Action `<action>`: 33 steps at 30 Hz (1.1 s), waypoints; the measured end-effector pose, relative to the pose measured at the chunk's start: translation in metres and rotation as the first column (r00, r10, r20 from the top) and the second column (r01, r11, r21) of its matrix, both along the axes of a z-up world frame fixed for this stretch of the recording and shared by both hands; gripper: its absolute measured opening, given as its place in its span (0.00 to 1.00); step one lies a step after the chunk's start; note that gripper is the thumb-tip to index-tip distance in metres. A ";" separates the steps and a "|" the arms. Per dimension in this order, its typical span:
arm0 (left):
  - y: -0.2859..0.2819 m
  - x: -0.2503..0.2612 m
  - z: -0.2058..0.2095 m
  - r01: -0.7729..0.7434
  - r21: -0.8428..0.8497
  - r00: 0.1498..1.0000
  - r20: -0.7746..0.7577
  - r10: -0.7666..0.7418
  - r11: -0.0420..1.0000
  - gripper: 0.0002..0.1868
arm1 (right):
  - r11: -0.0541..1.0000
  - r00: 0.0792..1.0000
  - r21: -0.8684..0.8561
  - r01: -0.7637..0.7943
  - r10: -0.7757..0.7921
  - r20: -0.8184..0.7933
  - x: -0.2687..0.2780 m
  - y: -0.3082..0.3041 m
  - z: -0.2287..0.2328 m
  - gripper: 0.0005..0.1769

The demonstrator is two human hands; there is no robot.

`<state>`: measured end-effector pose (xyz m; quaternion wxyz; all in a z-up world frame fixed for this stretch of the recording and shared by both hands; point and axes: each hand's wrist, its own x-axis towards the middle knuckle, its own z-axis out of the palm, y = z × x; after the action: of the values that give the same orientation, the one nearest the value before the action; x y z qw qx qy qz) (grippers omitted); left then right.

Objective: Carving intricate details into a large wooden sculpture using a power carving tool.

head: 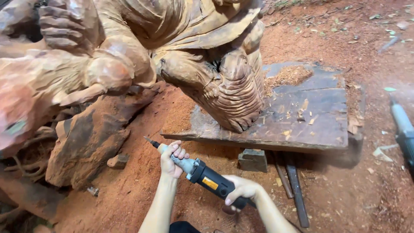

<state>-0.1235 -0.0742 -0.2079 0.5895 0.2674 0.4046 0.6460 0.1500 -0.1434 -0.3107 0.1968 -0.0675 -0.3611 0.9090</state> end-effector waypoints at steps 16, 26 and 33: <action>-0.061 -0.016 0.033 0.040 0.237 0.999 -0.033 -0.033 0.971 0.30 | 0.846 0.835 -0.286 -0.450 0.285 -0.470 -0.055 -0.002 -0.033 0.50; -0.059 -0.038 0.020 -0.147 0.081 0.984 -0.092 0.154 0.986 0.18 | 0.897 0.908 -0.269 -0.351 0.256 -0.331 -0.075 -0.003 -0.047 0.48; -0.066 -0.039 0.023 -0.229 0.043 0.969 -0.088 0.232 0.972 0.13 | 0.874 0.871 -0.258 -0.412 0.294 -0.393 -0.081 -0.008 -0.041 0.49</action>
<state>-0.1621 -0.1398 -0.1847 0.4867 0.2576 0.4491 0.7036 0.0692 -0.1516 -0.3520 0.0703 0.1270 -0.1682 0.9750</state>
